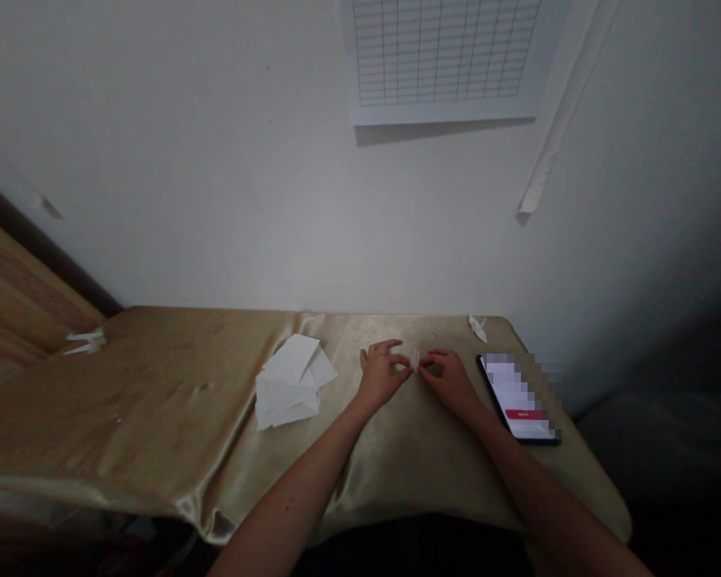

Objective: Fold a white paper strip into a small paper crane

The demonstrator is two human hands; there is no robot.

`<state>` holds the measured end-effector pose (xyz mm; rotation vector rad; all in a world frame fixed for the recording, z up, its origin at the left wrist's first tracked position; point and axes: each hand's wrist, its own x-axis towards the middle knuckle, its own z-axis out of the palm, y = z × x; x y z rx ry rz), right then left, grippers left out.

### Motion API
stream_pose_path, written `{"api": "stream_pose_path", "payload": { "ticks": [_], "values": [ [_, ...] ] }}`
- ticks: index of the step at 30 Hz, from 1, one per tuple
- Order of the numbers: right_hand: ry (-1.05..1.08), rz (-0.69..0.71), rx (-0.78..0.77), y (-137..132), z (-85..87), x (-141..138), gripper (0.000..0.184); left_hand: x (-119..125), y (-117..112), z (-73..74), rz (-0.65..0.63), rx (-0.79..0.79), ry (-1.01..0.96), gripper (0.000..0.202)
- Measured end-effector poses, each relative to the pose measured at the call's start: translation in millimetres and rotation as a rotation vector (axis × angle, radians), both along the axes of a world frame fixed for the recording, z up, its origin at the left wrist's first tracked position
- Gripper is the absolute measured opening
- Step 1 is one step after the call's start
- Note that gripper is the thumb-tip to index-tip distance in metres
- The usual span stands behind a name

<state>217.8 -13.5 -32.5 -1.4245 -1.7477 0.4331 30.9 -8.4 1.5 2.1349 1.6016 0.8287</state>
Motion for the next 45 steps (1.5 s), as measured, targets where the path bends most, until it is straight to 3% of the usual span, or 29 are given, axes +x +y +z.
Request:
{"api": "stream_pose_path", "payload": {
  "ticks": [8, 18, 30, 37, 45],
  "values": [
    [0.009, 0.015, -0.021, -0.4, 5.0, -1.4, 0.015, 2.2, -1.9, 0.8, 0.054, -0.027, 0.010, 0.008],
    [0.054, -0.061, 0.001, -1.5, 2.2, -4.1, 0.014, 3.8, -1.8, 1.5, 0.069, -0.069, -0.005, 0.006],
    [-0.189, -0.163, 0.042, -9.9, 6.9, -13.6, 0.005, 14.9, -8.2, -12.7, 0.127, -0.035, 0.089, 0.007],
    [-0.162, -0.157, -0.046, -7.2, 7.4, -11.8, 0.003, 13.7, -7.8, -6.9, 0.172, -0.007, 0.078, 0.024],
    [-0.136, -0.183, -0.019, -4.6, 1.5, -8.2, 0.007, 11.7, -8.7, -6.9, 0.066, 0.010, 0.080, 0.015]
  ]
}}
